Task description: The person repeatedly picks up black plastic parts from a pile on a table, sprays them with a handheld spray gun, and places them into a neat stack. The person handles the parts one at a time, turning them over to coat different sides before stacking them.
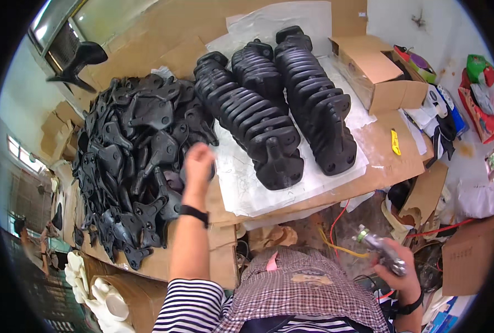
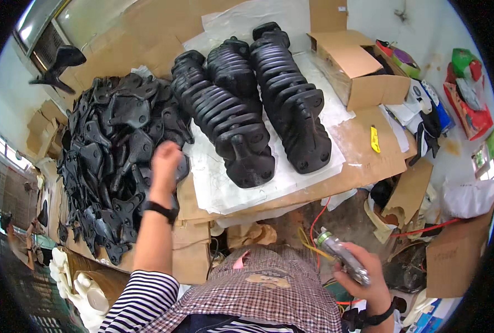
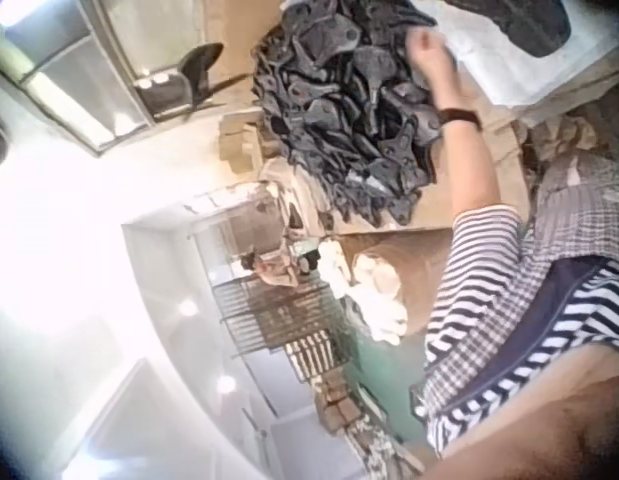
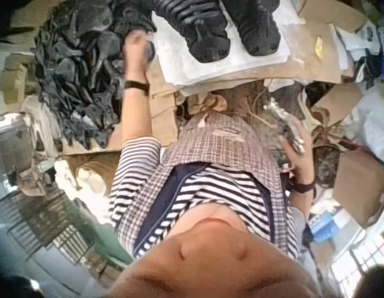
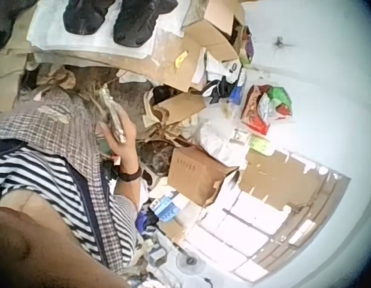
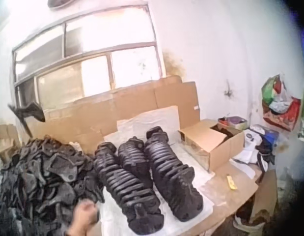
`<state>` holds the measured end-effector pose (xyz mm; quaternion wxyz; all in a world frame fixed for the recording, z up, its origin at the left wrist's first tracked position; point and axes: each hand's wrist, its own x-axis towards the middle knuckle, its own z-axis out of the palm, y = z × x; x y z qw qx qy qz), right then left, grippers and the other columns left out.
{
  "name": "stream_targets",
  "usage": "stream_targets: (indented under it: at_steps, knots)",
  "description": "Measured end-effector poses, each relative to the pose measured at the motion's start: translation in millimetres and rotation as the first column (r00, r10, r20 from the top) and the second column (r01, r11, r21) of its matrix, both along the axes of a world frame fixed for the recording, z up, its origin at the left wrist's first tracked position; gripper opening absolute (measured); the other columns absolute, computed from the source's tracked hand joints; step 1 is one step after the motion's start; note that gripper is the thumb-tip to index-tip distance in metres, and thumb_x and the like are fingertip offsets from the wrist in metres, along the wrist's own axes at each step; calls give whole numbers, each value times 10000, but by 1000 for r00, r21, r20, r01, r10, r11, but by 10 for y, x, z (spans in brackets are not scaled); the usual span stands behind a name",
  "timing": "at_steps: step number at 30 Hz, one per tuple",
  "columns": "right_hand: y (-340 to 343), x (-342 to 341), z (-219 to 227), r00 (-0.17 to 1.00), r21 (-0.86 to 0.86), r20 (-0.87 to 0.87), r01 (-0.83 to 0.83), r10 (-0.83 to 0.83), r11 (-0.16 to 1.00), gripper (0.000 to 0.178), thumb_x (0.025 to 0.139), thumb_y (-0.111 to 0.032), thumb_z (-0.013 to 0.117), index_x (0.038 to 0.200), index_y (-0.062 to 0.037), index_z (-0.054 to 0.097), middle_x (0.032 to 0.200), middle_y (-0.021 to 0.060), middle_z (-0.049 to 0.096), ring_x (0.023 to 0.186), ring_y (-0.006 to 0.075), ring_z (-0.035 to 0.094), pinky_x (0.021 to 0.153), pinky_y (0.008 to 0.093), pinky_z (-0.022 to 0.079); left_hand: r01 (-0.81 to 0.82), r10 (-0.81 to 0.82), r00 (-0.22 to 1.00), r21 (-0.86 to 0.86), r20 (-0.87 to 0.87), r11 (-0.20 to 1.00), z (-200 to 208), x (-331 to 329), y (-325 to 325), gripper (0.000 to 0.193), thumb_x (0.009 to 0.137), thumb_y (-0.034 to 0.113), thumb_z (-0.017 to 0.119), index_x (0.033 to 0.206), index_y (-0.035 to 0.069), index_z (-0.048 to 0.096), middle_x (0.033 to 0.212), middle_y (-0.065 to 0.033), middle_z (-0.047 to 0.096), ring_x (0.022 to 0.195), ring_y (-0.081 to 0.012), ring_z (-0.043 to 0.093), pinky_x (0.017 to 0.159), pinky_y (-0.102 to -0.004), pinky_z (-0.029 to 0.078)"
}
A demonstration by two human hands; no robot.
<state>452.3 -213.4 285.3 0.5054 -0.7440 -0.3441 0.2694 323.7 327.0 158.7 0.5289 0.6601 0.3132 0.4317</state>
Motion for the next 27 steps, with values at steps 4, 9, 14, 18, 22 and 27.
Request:
stream_targets:
  at_steps: [4,9,14,18,22,27]
  knots:
    - [-220,-100,97,987,190,36,150,-159,970,601,735,-178,747,1260,-11,506,831,130,662,730,204,669,689,316,525,129,-249,903,-332,-349,934,-1205,553,-698,561,757,16,661,1299,-3,518,1316,-163,541,1162,-247,524,929,-365,437]
    - [-202,-120,-59,979,64,-172,119,-107,991,532,769,-109,732,1246,-4,521,871,86,658,772,141,636,723,285,507,124,-233,915,-320,-330,939,-1208,855,-1084,360,731,-43,649,1084,-9,592,994,-81,610,930,-195,569,852,-307,445]
    - [11,43,-207,987,-69,-151,38,-48,997,520,765,-107,743,1230,8,539,866,66,657,765,124,621,698,264,492,407,-426,905,-288,-6,867,-447,572,-1176,213,715,-69,640,901,30,608,815,1,569,789,-108,543,753,-233,422]
    - [60,120,-77,995,249,-41,102,-94,963,577,784,-158,738,1282,-13,484,828,99,651,710,180,644,661,317,521,403,-338,891,-184,303,897,169,39,-855,198,695,-88,599,854,28,579,857,-2,559,819,-118,546,782,-253,432]
    - [-2,173,-28,995,224,-56,88,-78,971,537,784,-148,726,1254,0,512,819,86,655,716,159,644,659,302,512,515,-351,802,-262,483,816,202,3,-563,271,705,-54,588,967,15,584,1073,-72,606,1023,-207,577,970,-339,413]
    - [-27,302,-388,991,-53,-136,10,-17,999,513,770,-84,719,1239,5,531,846,55,651,764,110,614,709,271,494,385,-350,913,-164,209,908,-107,749,-730,280,686,-48,643,941,60,604,1269,-90,545,1121,-211,531,973,-311,386]
